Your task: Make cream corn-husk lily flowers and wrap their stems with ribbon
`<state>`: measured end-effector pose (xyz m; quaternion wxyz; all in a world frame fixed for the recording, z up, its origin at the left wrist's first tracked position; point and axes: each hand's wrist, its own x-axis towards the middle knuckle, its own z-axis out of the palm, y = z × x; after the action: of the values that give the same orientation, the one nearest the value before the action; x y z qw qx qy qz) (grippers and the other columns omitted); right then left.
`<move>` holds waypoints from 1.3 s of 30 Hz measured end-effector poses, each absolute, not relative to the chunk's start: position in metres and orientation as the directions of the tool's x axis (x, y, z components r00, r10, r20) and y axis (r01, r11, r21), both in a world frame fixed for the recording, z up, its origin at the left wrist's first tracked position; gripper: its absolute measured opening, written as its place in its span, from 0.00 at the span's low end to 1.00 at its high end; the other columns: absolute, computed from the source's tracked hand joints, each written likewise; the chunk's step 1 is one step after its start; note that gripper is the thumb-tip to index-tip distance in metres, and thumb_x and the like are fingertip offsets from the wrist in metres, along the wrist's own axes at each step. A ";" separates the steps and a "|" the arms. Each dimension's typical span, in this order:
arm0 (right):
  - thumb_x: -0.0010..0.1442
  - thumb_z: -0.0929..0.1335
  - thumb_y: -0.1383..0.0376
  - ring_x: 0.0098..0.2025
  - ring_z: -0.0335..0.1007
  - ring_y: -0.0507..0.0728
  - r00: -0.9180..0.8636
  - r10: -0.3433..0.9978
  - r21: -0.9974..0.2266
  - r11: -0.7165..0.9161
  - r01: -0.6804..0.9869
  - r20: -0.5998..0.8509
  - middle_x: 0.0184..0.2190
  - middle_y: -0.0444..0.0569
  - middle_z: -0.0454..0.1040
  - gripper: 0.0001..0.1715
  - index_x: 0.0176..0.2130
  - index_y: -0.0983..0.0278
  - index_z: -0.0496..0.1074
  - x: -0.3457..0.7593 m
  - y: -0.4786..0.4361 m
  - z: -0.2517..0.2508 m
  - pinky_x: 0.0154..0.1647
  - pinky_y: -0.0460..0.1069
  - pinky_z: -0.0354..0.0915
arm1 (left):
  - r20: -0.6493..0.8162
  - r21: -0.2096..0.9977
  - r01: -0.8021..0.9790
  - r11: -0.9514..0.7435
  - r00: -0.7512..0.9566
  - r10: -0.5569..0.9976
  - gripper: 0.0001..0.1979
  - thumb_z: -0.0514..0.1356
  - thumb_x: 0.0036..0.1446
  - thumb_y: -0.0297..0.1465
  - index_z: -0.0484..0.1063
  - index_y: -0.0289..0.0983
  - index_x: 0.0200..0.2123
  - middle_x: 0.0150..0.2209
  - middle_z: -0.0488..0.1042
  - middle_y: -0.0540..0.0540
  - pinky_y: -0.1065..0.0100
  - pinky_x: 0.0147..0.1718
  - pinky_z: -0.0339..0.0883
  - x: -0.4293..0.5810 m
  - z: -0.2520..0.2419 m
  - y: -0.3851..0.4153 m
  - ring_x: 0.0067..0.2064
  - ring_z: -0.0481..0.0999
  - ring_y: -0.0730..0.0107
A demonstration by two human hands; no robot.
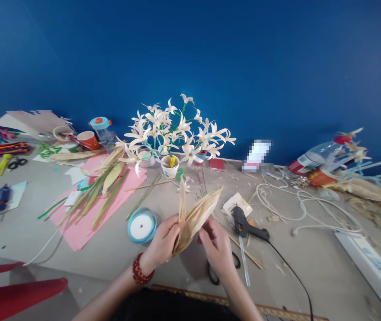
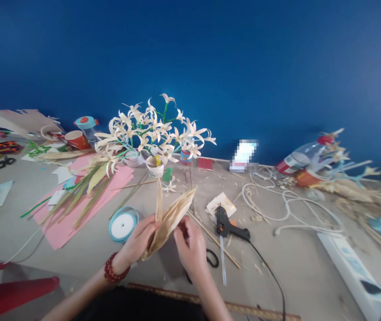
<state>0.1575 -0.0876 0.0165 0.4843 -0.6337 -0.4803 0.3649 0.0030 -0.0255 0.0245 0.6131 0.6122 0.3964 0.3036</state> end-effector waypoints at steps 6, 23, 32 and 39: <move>0.61 0.64 0.62 0.22 0.64 0.52 0.283 0.959 -0.997 -0.026 0.069 -0.006 0.21 0.43 0.67 0.11 0.28 0.62 0.69 0.155 -0.080 0.026 0.24 0.46 0.63 | -0.070 0.992 0.128 0.006 0.501 0.863 0.17 0.50 0.64 0.41 0.72 0.37 0.35 0.30 0.74 0.46 0.68 0.34 0.68 0.004 0.017 -0.029 0.34 0.72 0.65; 0.62 0.65 0.60 0.20 0.63 0.51 0.304 0.952 -0.992 -0.052 0.117 -0.014 0.20 0.43 0.71 0.15 0.25 0.63 0.69 0.161 -0.083 0.030 0.24 0.45 0.60 | -0.279 0.932 -0.092 0.350 0.434 0.856 0.18 0.59 0.60 0.45 0.76 0.34 0.38 0.33 0.78 0.44 0.68 0.36 0.73 0.007 0.013 -0.028 0.35 0.77 0.65; 0.57 0.64 0.63 0.19 0.64 0.52 0.382 0.924 -0.998 -0.054 0.040 -0.035 0.19 0.43 0.70 0.11 0.24 0.63 0.68 0.165 -0.085 0.018 0.21 0.45 0.60 | -0.216 0.963 -0.104 0.248 0.253 0.943 0.19 0.59 0.60 0.45 0.76 0.34 0.37 0.35 0.78 0.45 0.70 0.39 0.70 0.007 -0.001 -0.027 0.38 0.75 0.67; 0.58 0.64 0.63 0.21 0.64 0.52 0.348 0.937 -1.000 -0.025 0.014 -0.019 0.18 0.41 0.67 0.12 0.24 0.62 0.67 0.163 -0.084 0.024 0.24 0.46 0.61 | -0.067 0.998 0.044 0.053 0.421 0.905 0.15 0.66 0.51 0.38 0.74 0.35 0.40 0.35 0.77 0.47 0.70 0.36 0.70 0.005 0.011 -0.028 0.37 0.75 0.66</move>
<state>0.1634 -0.0840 0.0235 0.5705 -0.5905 -0.4025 0.4048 0.0049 -0.0275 0.0107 0.6036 0.5884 0.4029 0.3565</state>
